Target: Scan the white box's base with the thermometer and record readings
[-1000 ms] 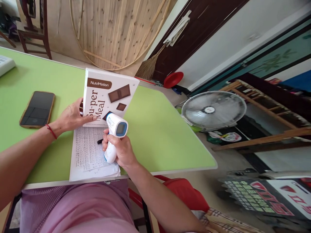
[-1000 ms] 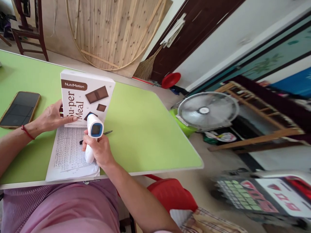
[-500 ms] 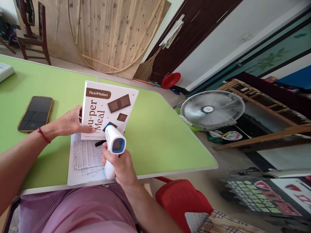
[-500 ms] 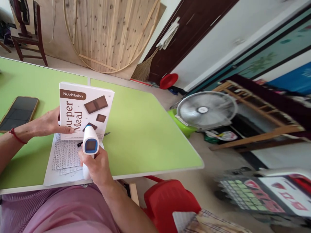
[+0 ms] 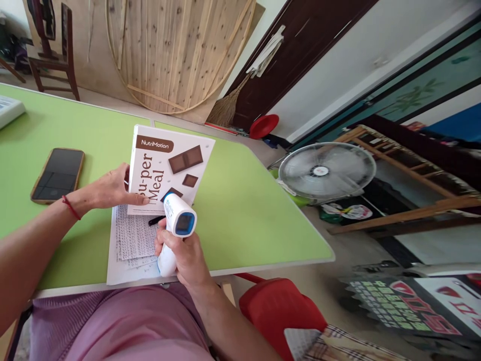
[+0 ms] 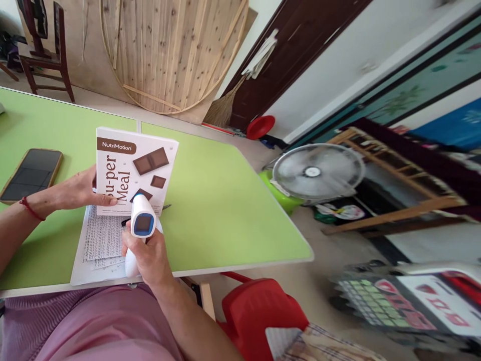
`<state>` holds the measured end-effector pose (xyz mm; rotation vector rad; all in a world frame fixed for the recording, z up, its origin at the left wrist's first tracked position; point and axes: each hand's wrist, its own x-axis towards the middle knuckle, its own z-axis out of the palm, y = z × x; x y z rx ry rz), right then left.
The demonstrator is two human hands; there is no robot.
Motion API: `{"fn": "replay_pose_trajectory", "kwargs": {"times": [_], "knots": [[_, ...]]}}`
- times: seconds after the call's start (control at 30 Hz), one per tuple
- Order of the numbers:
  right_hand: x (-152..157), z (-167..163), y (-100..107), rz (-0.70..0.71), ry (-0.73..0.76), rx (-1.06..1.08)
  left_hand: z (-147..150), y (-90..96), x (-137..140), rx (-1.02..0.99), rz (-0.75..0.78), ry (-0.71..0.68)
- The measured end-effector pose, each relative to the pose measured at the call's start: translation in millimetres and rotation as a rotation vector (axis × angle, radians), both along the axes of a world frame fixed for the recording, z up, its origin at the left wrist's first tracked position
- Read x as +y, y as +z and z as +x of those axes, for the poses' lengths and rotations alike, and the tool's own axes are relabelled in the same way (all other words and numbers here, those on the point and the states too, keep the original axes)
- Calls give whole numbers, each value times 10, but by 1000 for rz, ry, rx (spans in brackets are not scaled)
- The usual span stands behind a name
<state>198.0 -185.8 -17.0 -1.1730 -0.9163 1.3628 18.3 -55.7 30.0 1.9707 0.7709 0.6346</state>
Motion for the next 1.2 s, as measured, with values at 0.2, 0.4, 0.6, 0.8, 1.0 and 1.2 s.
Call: {"fn": "replay_pose_trajectory", "kwargs": {"times": [0.2,0.4,0.6,0.8,1.0,1.2], "knots": [[-20,-23,55,15,4,75,7,3,8,-30,-2,-22],[-51,285,203,105,-23,29,13,-1,6,41,-23,39],[454,1177,287,251,-261,-899,6,27,-3,55,-29,43],[879,1714,-8,82,-91,-1260,-8,-16,20,44,4,6],[797,1639,19,308,-5,-1502,15,-3,20,28,20,-32],[632,1072,64,701,326,-1457,16,28,1,20,19,-25]]}}
